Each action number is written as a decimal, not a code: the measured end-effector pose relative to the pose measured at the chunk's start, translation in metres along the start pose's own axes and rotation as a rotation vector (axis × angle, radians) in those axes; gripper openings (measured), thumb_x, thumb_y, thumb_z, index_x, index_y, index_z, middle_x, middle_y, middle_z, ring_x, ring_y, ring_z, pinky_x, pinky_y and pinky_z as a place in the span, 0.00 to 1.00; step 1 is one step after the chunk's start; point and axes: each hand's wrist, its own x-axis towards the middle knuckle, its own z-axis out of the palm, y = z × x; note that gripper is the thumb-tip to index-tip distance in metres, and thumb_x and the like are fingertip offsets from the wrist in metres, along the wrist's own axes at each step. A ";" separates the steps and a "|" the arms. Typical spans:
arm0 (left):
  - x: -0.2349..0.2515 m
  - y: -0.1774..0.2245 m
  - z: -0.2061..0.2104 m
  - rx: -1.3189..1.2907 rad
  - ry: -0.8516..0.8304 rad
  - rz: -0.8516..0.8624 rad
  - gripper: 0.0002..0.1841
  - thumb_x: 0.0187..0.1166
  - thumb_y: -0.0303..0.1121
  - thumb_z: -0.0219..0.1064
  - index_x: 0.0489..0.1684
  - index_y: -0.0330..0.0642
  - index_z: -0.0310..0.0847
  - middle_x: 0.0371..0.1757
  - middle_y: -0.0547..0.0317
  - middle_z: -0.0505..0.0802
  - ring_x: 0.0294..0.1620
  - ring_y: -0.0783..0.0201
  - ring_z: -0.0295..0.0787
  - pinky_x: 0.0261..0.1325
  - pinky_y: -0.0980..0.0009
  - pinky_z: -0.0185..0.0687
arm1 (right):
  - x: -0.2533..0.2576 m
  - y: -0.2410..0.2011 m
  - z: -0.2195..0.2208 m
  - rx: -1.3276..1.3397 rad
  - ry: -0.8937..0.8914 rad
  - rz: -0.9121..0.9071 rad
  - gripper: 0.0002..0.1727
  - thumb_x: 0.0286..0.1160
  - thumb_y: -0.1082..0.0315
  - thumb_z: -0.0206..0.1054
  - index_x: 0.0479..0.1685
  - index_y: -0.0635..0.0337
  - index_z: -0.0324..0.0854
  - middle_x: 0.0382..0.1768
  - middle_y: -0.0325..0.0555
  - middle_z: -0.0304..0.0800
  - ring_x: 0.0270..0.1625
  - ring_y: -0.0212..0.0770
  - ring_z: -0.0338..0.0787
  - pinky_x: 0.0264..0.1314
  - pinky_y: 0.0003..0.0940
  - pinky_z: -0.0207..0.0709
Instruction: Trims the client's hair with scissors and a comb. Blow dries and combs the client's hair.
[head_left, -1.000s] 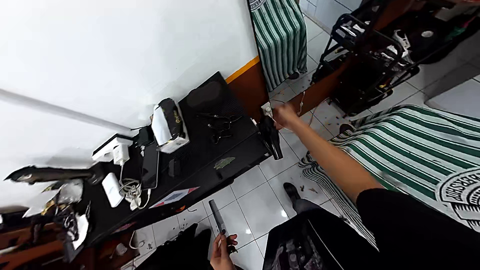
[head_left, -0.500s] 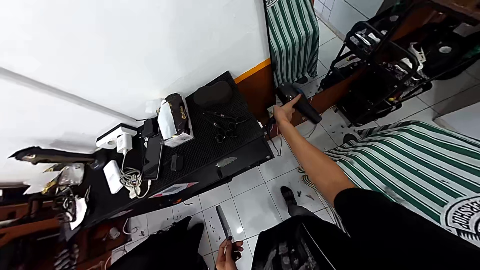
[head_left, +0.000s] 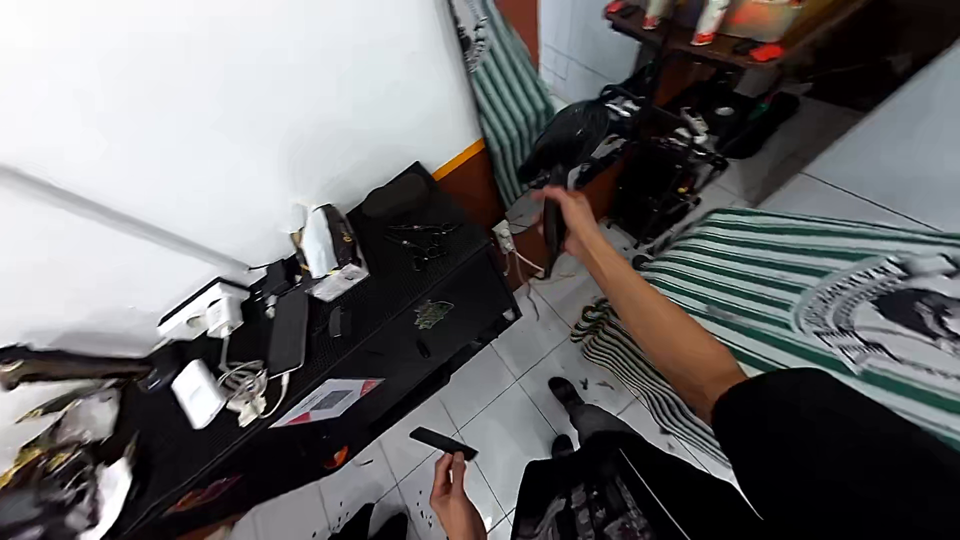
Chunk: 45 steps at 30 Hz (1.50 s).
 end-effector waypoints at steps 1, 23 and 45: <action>0.008 -0.002 0.002 0.048 -0.046 0.055 0.11 0.78 0.24 0.63 0.49 0.24 0.86 0.44 0.56 0.91 0.46 0.73 0.85 0.55 0.73 0.83 | -0.036 -0.004 -0.017 -0.076 -0.003 0.056 0.22 0.85 0.62 0.61 0.74 0.58 0.70 0.40 0.44 0.88 0.25 0.36 0.84 0.24 0.31 0.80; -0.303 0.062 0.193 -0.312 -1.262 0.379 0.37 0.77 0.27 0.64 0.89 0.34 0.53 0.80 0.58 0.79 0.54 0.72 0.90 0.34 0.75 0.90 | -0.772 -0.120 -0.331 -0.028 0.409 -0.910 0.22 0.75 0.51 0.71 0.66 0.47 0.83 0.29 0.38 0.92 0.20 0.32 0.89 0.19 0.26 0.85; -0.579 0.183 0.350 -0.188 -0.542 1.613 0.14 0.79 0.24 0.67 0.58 0.26 0.88 0.42 0.40 0.95 0.41 0.60 0.94 0.49 0.73 0.87 | -0.796 -0.331 -0.597 -0.814 0.397 -0.731 0.13 0.75 0.43 0.71 0.42 0.39 0.82 0.19 0.24 0.82 0.13 0.22 0.80 0.12 0.19 0.77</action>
